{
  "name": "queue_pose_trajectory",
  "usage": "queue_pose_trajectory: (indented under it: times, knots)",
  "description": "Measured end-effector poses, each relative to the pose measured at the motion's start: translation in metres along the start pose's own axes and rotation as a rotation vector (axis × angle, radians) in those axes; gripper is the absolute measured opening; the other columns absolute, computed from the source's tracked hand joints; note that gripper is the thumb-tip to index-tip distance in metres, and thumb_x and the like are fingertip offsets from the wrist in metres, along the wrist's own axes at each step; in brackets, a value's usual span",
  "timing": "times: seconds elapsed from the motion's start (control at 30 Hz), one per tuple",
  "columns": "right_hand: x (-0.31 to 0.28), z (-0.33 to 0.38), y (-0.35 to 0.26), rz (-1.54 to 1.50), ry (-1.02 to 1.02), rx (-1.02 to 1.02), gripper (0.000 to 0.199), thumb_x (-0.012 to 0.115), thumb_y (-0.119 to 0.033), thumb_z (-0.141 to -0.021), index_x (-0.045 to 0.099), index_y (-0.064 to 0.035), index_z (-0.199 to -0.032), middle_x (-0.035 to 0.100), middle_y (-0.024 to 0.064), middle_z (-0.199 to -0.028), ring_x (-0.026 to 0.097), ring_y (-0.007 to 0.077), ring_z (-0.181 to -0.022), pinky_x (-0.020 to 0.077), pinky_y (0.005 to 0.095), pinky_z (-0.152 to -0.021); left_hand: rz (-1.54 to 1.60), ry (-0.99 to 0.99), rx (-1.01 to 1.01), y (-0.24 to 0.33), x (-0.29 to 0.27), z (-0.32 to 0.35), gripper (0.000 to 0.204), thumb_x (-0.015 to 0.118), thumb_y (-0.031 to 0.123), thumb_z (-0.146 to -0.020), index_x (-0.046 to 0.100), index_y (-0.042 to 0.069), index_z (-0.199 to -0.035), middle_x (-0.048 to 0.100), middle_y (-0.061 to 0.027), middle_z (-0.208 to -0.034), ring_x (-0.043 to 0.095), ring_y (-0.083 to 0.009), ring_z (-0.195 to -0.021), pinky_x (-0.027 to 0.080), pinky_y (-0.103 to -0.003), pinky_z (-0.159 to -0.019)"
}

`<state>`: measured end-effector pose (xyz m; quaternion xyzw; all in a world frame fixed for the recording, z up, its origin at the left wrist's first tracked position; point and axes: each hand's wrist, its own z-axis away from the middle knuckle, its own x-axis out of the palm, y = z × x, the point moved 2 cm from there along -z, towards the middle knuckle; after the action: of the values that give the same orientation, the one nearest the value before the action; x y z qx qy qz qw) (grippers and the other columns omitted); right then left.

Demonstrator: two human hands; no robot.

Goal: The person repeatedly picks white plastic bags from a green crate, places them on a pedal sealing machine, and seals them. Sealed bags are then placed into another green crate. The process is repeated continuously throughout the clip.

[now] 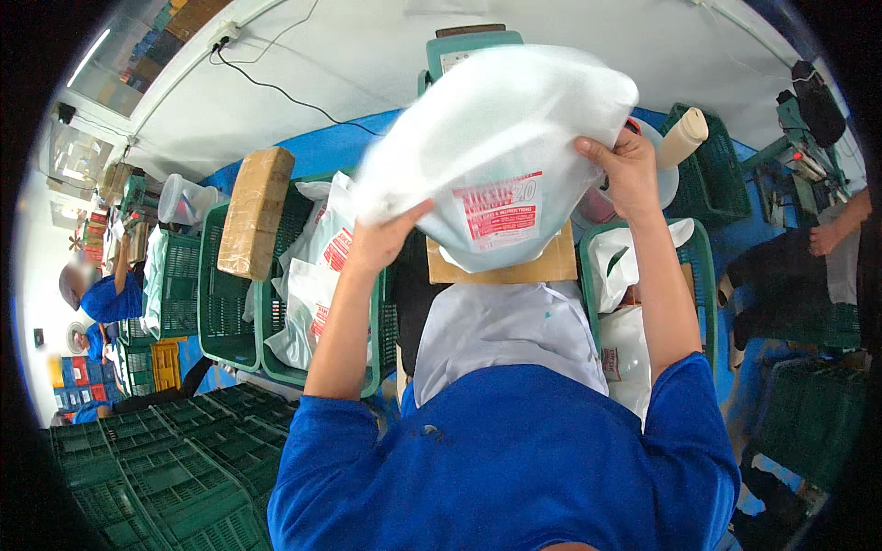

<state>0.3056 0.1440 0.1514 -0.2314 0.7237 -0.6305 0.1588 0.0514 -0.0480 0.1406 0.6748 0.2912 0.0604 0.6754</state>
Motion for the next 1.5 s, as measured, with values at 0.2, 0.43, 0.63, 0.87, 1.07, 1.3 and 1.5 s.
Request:
queue_pose_trajectory:
  times: [0.2, 0.43, 0.63, 0.87, 1.07, 1.3, 1.5]
  knots:
    - [-0.005, 0.002, 0.024, -0.066, 0.069, 0.186, 0.031, 0.061, -0.011, -0.084, 0.058, 0.0016, -0.112, 0.064, 0.0051, -0.103, 0.061, 0.0117, -0.087, 0.0504, 0.0273, -0.077, -0.189, 0.058, 0.437, 0.004, -0.008, -0.005, 0.022, 0.052, -0.005, -0.079, 0.062, -0.004, -0.098, 0.067, -0.0092, -0.095, 0.059, -0.0124, -0.092, 0.045, -0.027, -0.082]
    - [-0.002, 0.029, 0.076, 0.554, 0.127, -0.286, 0.029, 0.058, -0.025, -0.087, 0.061, 0.0032, -0.093, 0.064, 0.0106, -0.08, 0.061, 0.0149, -0.076, 0.0468, 0.028, -0.068, -0.223, 0.345, -0.108, -0.031, 0.031, 0.002, 0.03, 0.053, 0.023, -0.092, 0.062, -0.006, -0.088, 0.063, -0.0056, -0.071, 0.053, -0.0085, -0.065, 0.043, -0.027, -0.059]
    - [0.003, 0.081, 0.173, 0.459, 0.26, 0.327, 0.03, 0.055, -0.024, -0.089, 0.061, 0.0047, -0.088, 0.063, 0.0179, -0.072, 0.061, 0.0185, -0.073, 0.0452, 0.0314, -0.067, -0.16, 0.228, -0.16, -0.137, 0.09, 0.04, 0.04, 0.055, 0.033, -0.09, 0.061, -0.006, -0.089, 0.061, -0.0201, -0.068, 0.061, -0.0227, -0.061, 0.046, -0.035, -0.059]
    - [0.009, 0.1, 0.163, 0.648, 0.171, 0.092, 0.023, 0.054, -0.015, -0.084, 0.064, -0.0008, -0.099, 0.064, 0.0152, -0.1, 0.058, 0.0205, -0.098, 0.0447, 0.0297, -0.083, 0.275, 0.039, -0.279, -0.115, 0.071, 0.044, 0.023, 0.06, 0.024, -0.089, 0.061, 0.001, -0.094, 0.062, -0.003, -0.083, 0.053, -0.0084, -0.077, 0.044, -0.024, -0.07]
    - [0.008, 0.076, 0.113, -0.137, 0.172, 0.194, 0.017, 0.065, -0.015, -0.082, 0.063, -0.0006, -0.09, 0.06, 0.0007, -0.078, 0.053, 0.0095, -0.07, 0.0435, 0.0227, -0.066, 0.322, 0.398, -0.165, -0.086, 0.064, 0.032, 0.026, 0.051, 0.024, -0.095, 0.049, 0.005, -0.077, 0.038, 0.0067, -0.067, 0.031, -0.0038, -0.062, 0.031, -0.022, -0.054]
    - [0.01, 0.069, 0.145, 0.519, 0.403, 0.267, 0.029, 0.059, -0.024, -0.089, 0.059, 0.003, -0.078, 0.054, -0.0002, -0.069, 0.044, 0.0079, -0.065, 0.039, 0.026, -0.059, -0.091, 0.453, -0.173, -0.103, 0.081, 0.027, 0.027, 0.05, 0.024, -0.094, 0.047, 0.0, -0.082, 0.046, -0.0079, -0.066, 0.042, -0.015, -0.061, 0.039, -0.032, -0.059]
    - [0.002, 0.076, 0.165, 0.04, 0.466, 0.34, 0.029, 0.055, -0.023, -0.091, 0.063, 0.0034, -0.084, 0.056, 0.001, -0.07, 0.047, 0.01, -0.065, 0.039, 0.0266, -0.061, -0.114, 0.468, -0.151, -0.114, 0.078, 0.03, 0.032, 0.053, 0.028, -0.092, 0.051, -0.001, -0.079, 0.053, -0.0152, -0.066, 0.051, -0.0253, -0.06, 0.042, -0.037, -0.061]
